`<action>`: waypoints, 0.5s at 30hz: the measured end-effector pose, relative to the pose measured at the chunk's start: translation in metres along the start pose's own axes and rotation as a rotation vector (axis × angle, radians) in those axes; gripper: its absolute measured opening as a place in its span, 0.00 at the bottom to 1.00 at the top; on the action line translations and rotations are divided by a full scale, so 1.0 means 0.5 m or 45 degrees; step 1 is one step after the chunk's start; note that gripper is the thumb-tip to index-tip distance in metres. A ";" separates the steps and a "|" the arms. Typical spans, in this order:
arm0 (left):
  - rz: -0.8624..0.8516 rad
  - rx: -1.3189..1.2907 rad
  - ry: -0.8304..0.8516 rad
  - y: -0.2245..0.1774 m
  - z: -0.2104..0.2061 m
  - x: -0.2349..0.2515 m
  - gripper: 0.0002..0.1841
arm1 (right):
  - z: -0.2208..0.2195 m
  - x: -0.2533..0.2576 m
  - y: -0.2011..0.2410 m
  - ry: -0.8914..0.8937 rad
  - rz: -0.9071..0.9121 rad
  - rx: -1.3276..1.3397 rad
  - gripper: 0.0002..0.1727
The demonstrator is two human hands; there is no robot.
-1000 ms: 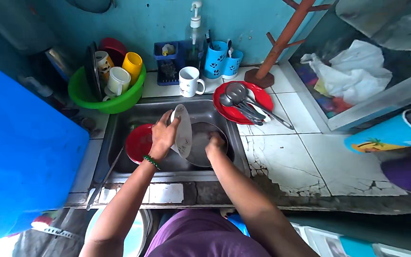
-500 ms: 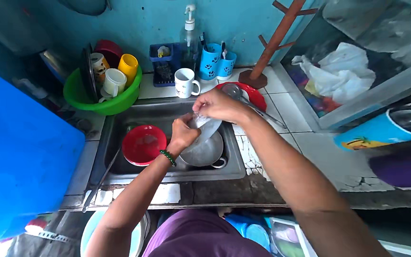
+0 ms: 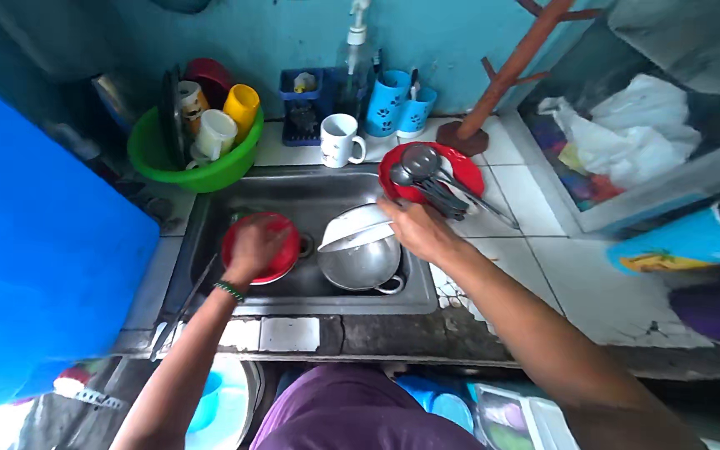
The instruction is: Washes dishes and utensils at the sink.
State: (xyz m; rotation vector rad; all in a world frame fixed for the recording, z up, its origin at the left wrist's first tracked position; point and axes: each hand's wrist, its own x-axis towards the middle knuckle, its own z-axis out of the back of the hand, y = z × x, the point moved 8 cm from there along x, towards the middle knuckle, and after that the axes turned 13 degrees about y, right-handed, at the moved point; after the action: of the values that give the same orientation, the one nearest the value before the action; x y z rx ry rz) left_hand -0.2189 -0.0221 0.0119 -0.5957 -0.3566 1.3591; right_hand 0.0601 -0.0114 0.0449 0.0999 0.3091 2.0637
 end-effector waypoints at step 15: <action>0.695 0.198 0.114 0.196 0.039 -0.020 0.34 | -0.114 -0.142 -0.195 -0.235 -0.626 1.481 0.27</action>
State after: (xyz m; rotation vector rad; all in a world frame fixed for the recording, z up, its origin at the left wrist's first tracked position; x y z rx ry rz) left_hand -0.3105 -0.0186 -0.0294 -0.6466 -0.0074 1.8549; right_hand 0.1665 -0.0381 -0.0314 0.8160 1.2409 1.1593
